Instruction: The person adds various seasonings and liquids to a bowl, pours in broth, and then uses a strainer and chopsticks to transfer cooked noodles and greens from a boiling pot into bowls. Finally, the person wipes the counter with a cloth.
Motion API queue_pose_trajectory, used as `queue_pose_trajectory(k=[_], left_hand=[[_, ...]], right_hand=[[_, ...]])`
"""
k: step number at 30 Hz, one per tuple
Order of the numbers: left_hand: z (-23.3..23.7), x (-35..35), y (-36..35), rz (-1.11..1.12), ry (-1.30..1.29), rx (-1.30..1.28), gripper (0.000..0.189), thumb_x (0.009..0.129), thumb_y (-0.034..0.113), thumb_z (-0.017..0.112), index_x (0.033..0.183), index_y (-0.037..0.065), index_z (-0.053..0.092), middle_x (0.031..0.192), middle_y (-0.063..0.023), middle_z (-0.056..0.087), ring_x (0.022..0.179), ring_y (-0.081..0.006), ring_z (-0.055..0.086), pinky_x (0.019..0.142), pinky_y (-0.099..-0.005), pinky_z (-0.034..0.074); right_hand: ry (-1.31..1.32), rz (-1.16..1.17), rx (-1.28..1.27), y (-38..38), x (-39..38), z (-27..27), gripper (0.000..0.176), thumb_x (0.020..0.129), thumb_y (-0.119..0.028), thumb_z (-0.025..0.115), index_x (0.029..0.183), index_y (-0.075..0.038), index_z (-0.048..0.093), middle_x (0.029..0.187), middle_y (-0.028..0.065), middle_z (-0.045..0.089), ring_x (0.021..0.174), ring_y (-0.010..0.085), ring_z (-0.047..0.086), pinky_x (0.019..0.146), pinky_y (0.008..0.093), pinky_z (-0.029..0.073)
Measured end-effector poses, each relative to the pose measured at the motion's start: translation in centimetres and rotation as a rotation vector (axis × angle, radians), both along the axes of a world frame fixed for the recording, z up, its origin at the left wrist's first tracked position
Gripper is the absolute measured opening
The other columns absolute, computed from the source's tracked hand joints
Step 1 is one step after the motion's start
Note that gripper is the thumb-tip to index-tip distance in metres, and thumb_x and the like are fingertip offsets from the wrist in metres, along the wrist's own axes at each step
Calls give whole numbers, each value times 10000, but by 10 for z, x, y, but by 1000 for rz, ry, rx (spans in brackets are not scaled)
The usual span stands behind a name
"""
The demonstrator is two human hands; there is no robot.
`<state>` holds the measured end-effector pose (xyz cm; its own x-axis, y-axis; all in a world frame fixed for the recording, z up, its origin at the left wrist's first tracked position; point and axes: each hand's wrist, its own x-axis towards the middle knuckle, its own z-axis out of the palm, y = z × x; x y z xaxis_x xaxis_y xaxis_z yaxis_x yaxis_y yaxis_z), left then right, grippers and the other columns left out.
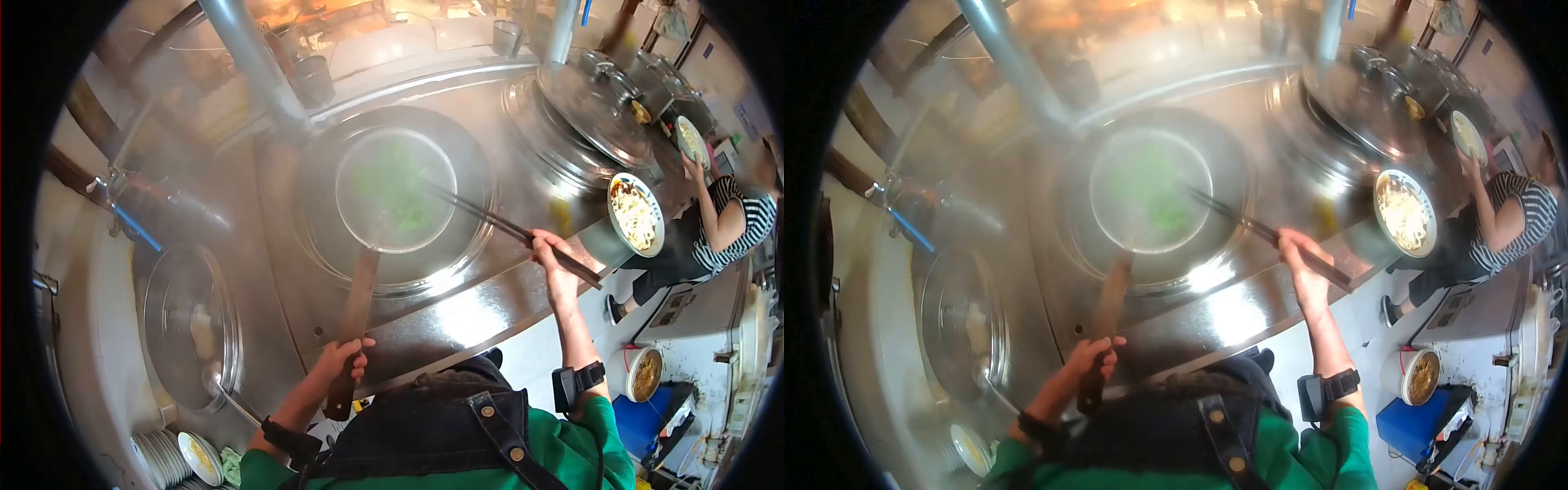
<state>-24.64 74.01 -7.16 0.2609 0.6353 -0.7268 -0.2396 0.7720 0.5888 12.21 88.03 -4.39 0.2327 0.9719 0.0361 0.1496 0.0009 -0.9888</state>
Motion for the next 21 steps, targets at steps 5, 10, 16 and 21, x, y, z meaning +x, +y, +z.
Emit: queue_pose_trajectory(k=[5, 10, 16, 21], left_hand=[[13, 36, -19, 134, -5, -44, 316, 859, 199, 449, 1099, -6, 452, 612, -23, 414, 486, -107, 425, 462, -284, 412], [31, 105, -14, 173, -76, 57, 300, 858, 179, 441, 1094, -7, 455, 618, -20, 414, 486, -109, 427, 463, -286, 412], [56, 217, 27, -6, 25, 205, 297, 844, 167, 445, 1079, -14, 460, 602, -22, 423, 476, -110, 433, 459, -288, 417], [47, 317, 59, -149, -22, 267, 293, 821, 153, 461, 1064, -11, 472, 590, -26, 433, 452, -115, 440, 432, -303, 409]], right_hand=[[335, 90, -105, -15, 27, -9, 341, 846, -171, 549, 1125, 22, 513, 996, 141, 589, 793, 180, 615, 684, 228, 481], [311, 109, -24, -14, 55, 7, 333, 859, -166, 530, 1124, 36, 506, 1021, 154, 574, 799, 211, 625, 646, 225, 489], [-324, -8, 347, -2, 175, 60, 211, 866, -169, 532, 888, 20, 622, 794, 73, 638, 670, 107, 578, 638, 243, 484], [-391, -208, 355, -25, 286, 128, 213, 845, -160, 550, 856, 38, 626, 736, 72, 636, 651, 106, 583, 620, 219, 475]])
